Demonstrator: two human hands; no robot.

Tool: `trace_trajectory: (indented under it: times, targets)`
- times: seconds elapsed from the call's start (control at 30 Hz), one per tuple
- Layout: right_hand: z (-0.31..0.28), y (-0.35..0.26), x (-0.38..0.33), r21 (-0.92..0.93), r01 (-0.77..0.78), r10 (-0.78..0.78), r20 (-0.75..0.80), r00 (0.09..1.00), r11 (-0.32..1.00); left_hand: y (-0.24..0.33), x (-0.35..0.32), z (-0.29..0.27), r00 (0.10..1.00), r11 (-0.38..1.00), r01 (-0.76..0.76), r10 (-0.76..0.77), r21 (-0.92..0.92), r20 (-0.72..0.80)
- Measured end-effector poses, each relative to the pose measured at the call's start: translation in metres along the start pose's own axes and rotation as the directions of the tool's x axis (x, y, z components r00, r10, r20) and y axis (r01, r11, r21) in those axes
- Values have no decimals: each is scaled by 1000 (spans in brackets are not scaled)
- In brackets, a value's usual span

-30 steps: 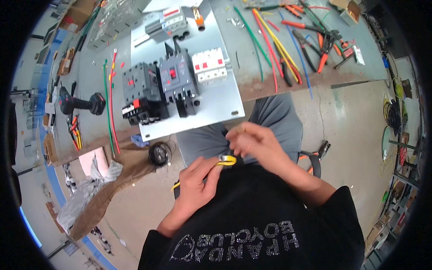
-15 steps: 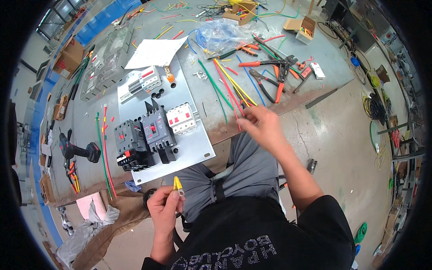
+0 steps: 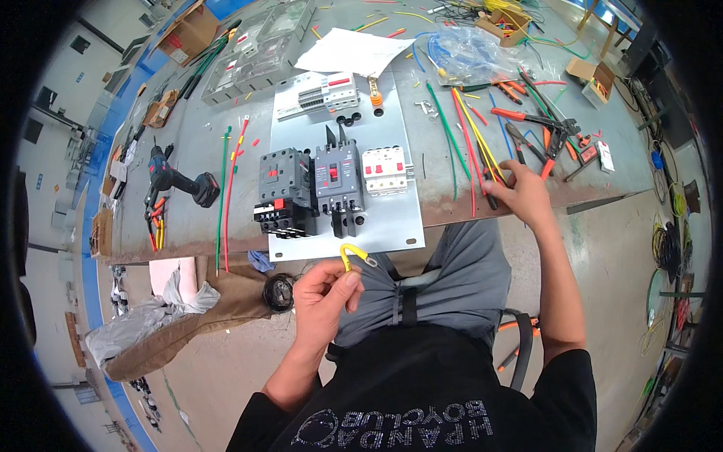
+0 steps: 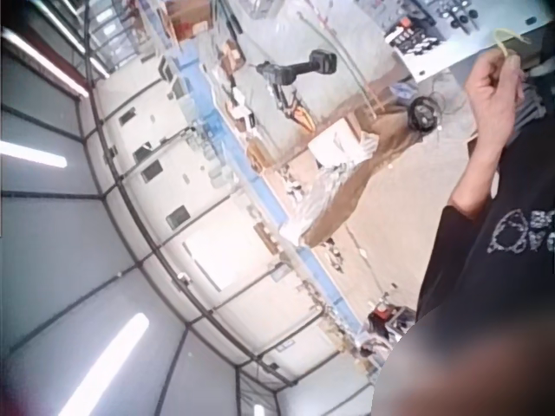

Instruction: The person sits at a workbench and prepares electrical wires by stripping insulation and bending the ends into loops. They handle yellow, red, and green wires and connect them to terminals on a mounted electrical panel containing contactors and breakers.

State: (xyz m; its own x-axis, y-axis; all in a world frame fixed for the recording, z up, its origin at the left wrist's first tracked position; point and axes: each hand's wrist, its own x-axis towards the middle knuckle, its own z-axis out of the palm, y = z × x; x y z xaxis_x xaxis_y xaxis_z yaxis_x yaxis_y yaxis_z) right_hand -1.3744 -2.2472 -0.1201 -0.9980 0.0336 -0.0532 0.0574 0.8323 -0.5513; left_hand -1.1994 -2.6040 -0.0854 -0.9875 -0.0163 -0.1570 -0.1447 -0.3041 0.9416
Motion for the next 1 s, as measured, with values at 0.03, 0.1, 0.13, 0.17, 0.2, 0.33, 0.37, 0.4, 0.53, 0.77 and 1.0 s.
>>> trace_trajectory:
  times: [0.03, 0.1, 0.13, 0.17, 0.2, 0.33, 0.37, 0.4, 0.53, 0.77, 1.0]
  targets:
    - [-1, -2, 4, 57, -46, 46, 18, 999, 997, -1, 2, 0, 1000, 1000, -11, 11, -3, -3]
    - [10, 31, 17, 36, 60, -58, -52, 997, 998, 1, 6, 2, 1000, 999, -29, 29, 17, -6]
    - [8, 28, 17, -9, 46, -46, -34, 998, 999, 1, 7, 2, 999, 999, -33, 34, 41, -15]
    - [5, 23, 18, -53, 36, -37, -16, 999, 998, 2, 7, 2, 999, 997, -40, 41, 65, -27]
    - [3, 13, 17, -81, 15, -13, 29, 999, 997, 2, 6, 1, 998, 995, -53, 56, 84, -36]
    - [8, 13, 25, -188, 97, -96, 10, 995, 977, 0, 6, -4, 995, 989, -79, 85, 128, -42]
    - [7, 12, 29, -186, 99, -98, 13, 995, 978, -1, 7, -6, 995, 988, -82, 87, 129, -39]
    - [6, 12, 32, -185, 102, -100, 17, 995, 978, 0, 7, -6, 995, 989, -85, 90, 121, -38]
    - [8, 21, 42, -265, 216, -264, -161, 951, 940, 8, 7, -5, 994, 990, -88, 94, 110, -51]
    - [5, 20, 46, -27, 214, -207, -395, 895, 976, 5, 9, -8, 994, 991, -86, 92, 106, -54]
    - [-14, 21, 37, 501, 358, -2, -579, 816, 788, 0, 3, -9, 999, 992, -48, 49, 117, -5]
